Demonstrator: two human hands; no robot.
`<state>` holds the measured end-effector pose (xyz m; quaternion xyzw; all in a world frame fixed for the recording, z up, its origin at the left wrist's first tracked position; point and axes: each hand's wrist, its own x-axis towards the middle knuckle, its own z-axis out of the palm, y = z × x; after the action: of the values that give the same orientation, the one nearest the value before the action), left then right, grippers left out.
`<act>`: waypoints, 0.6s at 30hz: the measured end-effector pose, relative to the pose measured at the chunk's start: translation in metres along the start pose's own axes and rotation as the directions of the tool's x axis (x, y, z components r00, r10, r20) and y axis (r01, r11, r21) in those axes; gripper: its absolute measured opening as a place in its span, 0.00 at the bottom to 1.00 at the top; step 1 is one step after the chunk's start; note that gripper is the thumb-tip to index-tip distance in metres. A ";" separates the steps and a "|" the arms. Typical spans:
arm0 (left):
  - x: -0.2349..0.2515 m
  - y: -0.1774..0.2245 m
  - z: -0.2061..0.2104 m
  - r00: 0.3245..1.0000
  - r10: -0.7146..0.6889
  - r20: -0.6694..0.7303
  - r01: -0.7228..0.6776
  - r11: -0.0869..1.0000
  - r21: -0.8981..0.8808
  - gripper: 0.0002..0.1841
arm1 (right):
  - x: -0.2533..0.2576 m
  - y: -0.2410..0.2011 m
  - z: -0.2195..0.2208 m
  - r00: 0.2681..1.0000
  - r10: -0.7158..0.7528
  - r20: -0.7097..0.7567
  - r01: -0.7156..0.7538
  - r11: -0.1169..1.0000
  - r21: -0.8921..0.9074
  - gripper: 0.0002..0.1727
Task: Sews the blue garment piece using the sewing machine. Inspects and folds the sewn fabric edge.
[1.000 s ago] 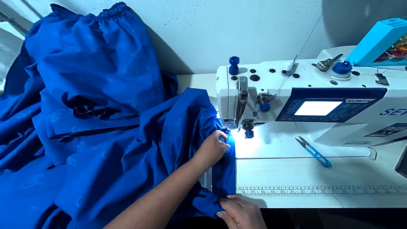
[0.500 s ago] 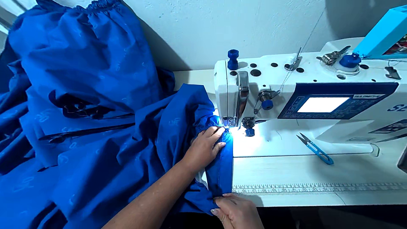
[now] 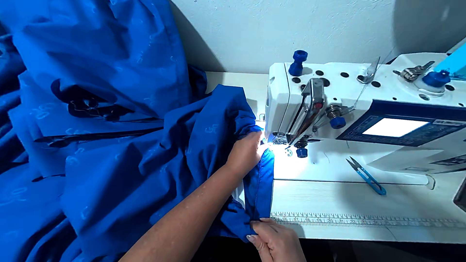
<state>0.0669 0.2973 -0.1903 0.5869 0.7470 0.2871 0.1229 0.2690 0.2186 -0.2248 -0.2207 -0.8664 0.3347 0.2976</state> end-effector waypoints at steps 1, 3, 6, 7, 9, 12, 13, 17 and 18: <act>-0.002 -0.003 0.003 0.998 0.066 0.014 -0.067 0.997 0.044 0.09 | 0.000 0.001 0.001 1.000 -0.007 -0.001 0.007 1.000 -0.007 0.14; -0.005 -0.011 0.005 0.986 0.161 0.031 -0.163 0.980 0.117 0.11 | 0.000 0.002 0.002 1.000 -0.021 -0.002 0.021 1.000 -0.019 0.14; -0.003 -0.022 0.003 0.981 0.181 -0.062 -0.172 0.976 0.134 0.10 | 0.001 0.002 0.002 1.000 -0.029 -0.009 0.029 0.999 -0.015 0.15; -0.002 -0.020 0.001 0.987 0.132 -0.091 -0.123 0.987 0.101 0.10 | 0.001 0.003 0.002 0.999 -0.029 -0.016 0.029 0.999 -0.019 0.15; -0.001 -0.008 -0.003 0.998 0.017 -0.067 -0.012 0.997 0.077 0.11 | -0.002 0.003 0.001 0.999 -0.027 -0.025 0.026 0.999 -0.033 0.15; -0.004 0.007 -0.009 0.985 -0.096 0.142 0.071 0.982 0.175 0.22 | -0.004 0.001 -0.003 1.000 -0.007 -0.012 0.007 1.000 -0.013 0.15; -0.007 0.005 -0.006 0.984 -0.076 0.159 0.040 0.976 0.215 0.23 | -0.006 -0.002 -0.006 1.000 0.014 -0.003 -0.014 1.000 0.026 0.14; -0.009 -0.011 0.008 0.994 0.024 0.108 -0.051 0.965 0.256 0.24 | -0.011 -0.011 -0.020 0.999 0.047 0.003 -0.047 0.982 0.180 0.14; -0.007 -0.021 0.016 0.994 0.099 0.055 -0.111 0.952 0.287 0.22 | -0.012 -0.008 -0.018 0.999 0.051 0.001 -0.050 0.980 0.195 0.15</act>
<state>0.0604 0.2919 -0.2164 0.6430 0.7461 0.1691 0.0353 0.2888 0.2139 -0.2124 -0.2132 -0.8231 0.4249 0.3106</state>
